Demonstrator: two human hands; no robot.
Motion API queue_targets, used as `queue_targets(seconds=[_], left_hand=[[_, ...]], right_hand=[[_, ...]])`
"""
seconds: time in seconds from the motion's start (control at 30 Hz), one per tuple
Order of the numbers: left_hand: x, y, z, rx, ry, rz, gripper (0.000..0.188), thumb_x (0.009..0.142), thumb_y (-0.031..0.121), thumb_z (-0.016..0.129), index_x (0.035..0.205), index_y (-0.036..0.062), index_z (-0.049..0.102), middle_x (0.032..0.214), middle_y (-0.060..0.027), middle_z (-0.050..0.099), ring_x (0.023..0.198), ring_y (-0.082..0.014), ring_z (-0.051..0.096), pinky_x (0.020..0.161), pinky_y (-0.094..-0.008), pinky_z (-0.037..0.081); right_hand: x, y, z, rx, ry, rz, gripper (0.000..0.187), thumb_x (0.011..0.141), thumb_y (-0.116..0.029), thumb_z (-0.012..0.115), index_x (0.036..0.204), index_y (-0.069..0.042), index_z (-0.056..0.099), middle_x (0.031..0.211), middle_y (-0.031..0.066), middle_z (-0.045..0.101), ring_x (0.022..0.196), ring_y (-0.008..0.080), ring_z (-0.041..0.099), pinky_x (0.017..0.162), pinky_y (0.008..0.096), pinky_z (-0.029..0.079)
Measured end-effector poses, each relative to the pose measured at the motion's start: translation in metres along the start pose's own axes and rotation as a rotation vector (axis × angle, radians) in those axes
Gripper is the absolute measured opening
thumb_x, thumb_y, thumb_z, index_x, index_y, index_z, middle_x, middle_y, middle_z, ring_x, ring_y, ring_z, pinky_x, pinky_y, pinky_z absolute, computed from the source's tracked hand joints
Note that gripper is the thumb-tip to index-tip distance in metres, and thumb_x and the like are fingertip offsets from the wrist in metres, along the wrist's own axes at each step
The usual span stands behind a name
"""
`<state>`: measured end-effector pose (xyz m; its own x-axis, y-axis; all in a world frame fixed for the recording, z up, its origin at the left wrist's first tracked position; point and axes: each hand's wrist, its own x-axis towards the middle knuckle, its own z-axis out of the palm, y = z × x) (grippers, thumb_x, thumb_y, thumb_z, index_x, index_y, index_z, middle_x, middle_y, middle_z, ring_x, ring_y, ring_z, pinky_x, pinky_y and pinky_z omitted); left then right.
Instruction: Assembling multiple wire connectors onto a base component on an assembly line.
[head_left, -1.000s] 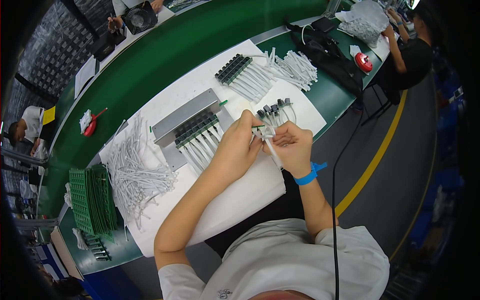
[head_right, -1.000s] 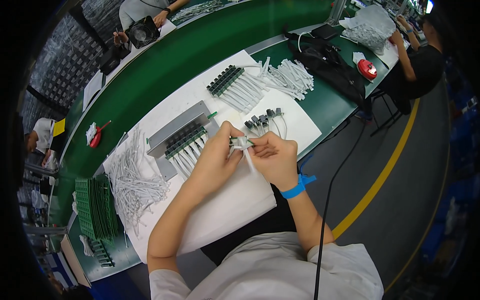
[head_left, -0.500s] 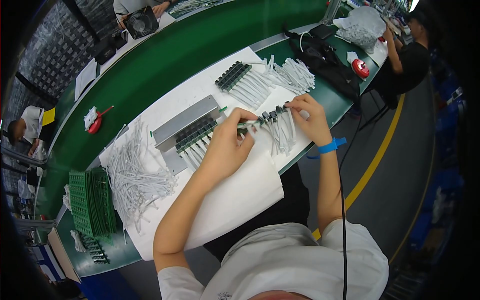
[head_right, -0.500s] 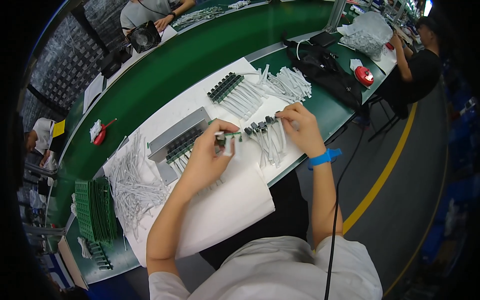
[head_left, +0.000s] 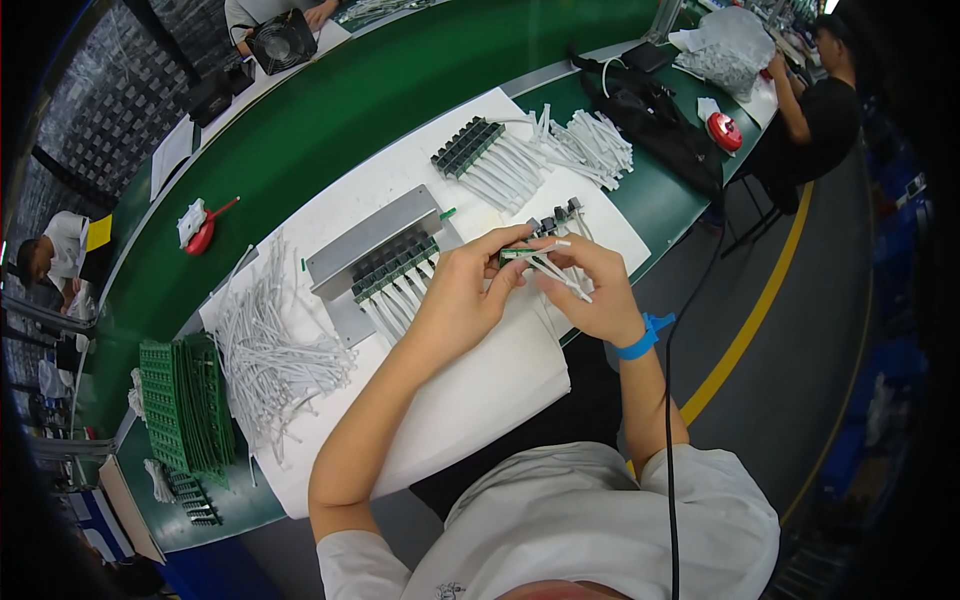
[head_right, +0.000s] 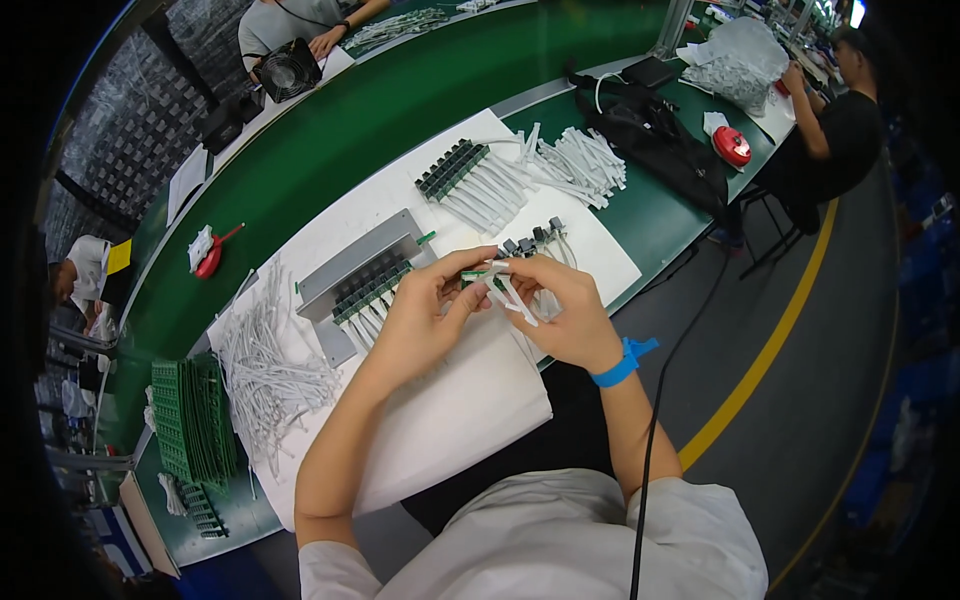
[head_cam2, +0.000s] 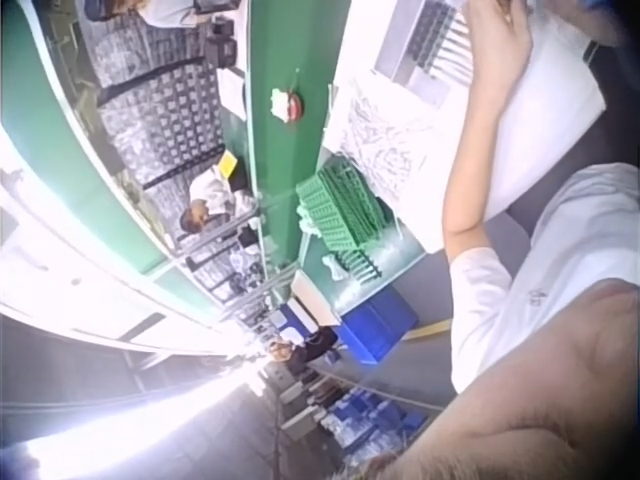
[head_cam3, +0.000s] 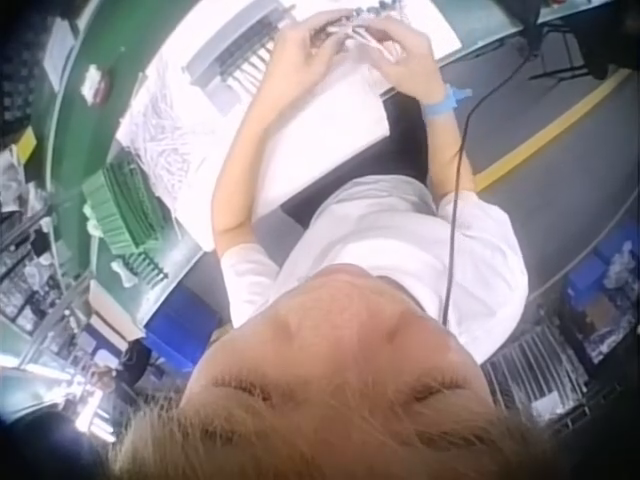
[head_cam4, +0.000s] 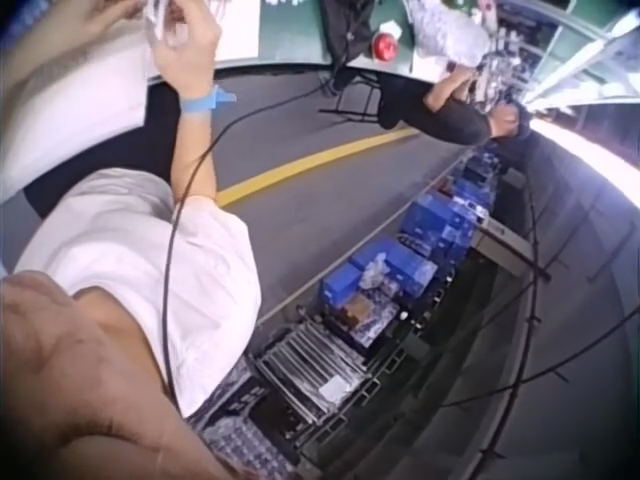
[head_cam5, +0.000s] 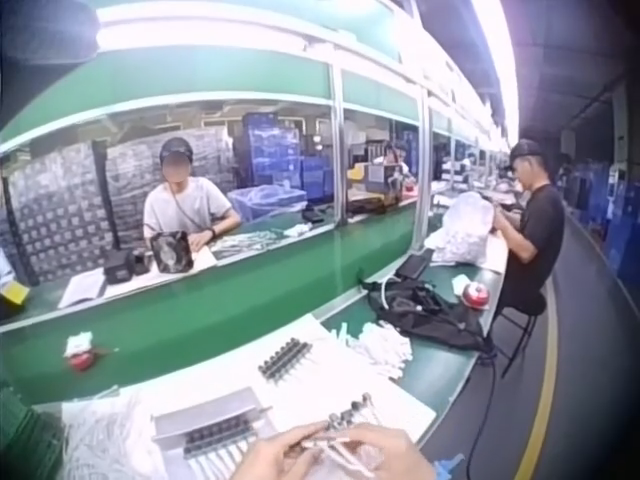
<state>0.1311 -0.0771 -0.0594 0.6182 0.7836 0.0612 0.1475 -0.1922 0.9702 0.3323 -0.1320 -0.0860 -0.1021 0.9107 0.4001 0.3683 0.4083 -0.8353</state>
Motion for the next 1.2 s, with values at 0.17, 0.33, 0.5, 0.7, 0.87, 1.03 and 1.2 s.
queue_targets(seconds=[0.17,0.33,0.5,0.7,0.87,1.03,1.2], left_hand=[[-0.002,0.006,0.004,-0.191,-0.003,0.036,0.047,0.098,-0.007,0.054,0.144,-0.0013,0.049,0.119,-0.0133,0.067,0.099,-0.0122,0.065,0.089,-0.0280,0.056],[-0.003,0.006,0.001,0.024,-0.044,0.095,0.053,0.091,-0.009,0.056,0.143,-0.0013,0.048,0.120,-0.0162,0.066,0.101,-0.0217,0.067,0.088,-0.0323,0.055],[-0.007,0.008,0.004,0.362,-0.055,0.280,0.043,0.092,0.003,0.059,0.134,-0.0026,0.051,0.111,-0.0233,0.063,0.094,-0.0427,0.065,0.084,-0.0453,0.052],[-0.009,0.009,0.005,0.459,-0.038,0.268,0.035,0.089,0.006,0.063,0.121,-0.0024,0.054,0.105,-0.0225,0.061,0.093,-0.0441,0.062,0.080,-0.0492,0.050],[-0.014,0.019,0.008,0.567,-0.107,0.144,0.032,0.089,0.007,0.062,0.119,0.0002,0.053,0.109,-0.0222,0.060,0.098,-0.0443,0.060,0.084,-0.0495,0.048],[-0.015,0.001,0.008,0.572,-0.035,0.163,0.033,0.092,0.006,0.058,0.123,-0.0010,0.050,0.110,-0.0239,0.058,0.098,-0.0457,0.059,0.085,-0.0499,0.047],[-0.014,0.014,-0.007,0.577,0.071,0.123,0.045,0.094,0.000,0.047,0.139,-0.0036,0.043,0.119,-0.0267,0.053,0.103,-0.0455,0.059,0.090,-0.0483,0.047]], right_hand=[[-0.003,-0.001,0.009,0.303,0.145,0.212,0.029,0.084,0.005,0.071,0.113,0.003,0.069,0.083,0.0085,0.073,0.074,0.0093,0.070,0.065,0.0217,0.055],[-0.005,-0.002,0.007,0.306,0.086,0.218,0.027,0.085,0.004,0.072,0.112,0.003,0.069,0.079,0.0069,0.072,0.070,0.0060,0.067,0.065,0.0198,0.054],[-0.005,-0.007,0.010,0.275,0.076,0.175,0.026,0.084,0.003,0.072,0.110,0.004,0.069,0.080,0.0070,0.073,0.070,0.0059,0.067,0.065,0.0195,0.054],[-0.014,-0.005,0.020,0.204,0.173,0.125,0.021,0.081,0.005,0.074,0.101,0.005,0.068,0.081,0.0068,0.073,0.071,0.0064,0.069,0.065,0.0207,0.056],[-0.022,-0.006,0.022,0.040,0.214,0.037,0.022,0.078,0.004,0.076,0.099,0.003,0.069,0.077,0.0065,0.073,0.067,0.0078,0.070,0.064,0.0223,0.056],[-0.020,-0.013,0.026,-0.145,0.304,-0.021,0.020,0.078,0.001,0.077,0.097,0.001,0.071,0.073,0.0060,0.072,0.066,0.0104,0.070,0.063,0.0240,0.056],[0.014,0.006,-0.028,-0.287,0.318,-0.010,0.023,0.081,0.006,0.070,0.102,-0.002,0.074,0.085,0.0077,0.065,0.071,0.0126,0.063,0.063,0.0247,0.050]])
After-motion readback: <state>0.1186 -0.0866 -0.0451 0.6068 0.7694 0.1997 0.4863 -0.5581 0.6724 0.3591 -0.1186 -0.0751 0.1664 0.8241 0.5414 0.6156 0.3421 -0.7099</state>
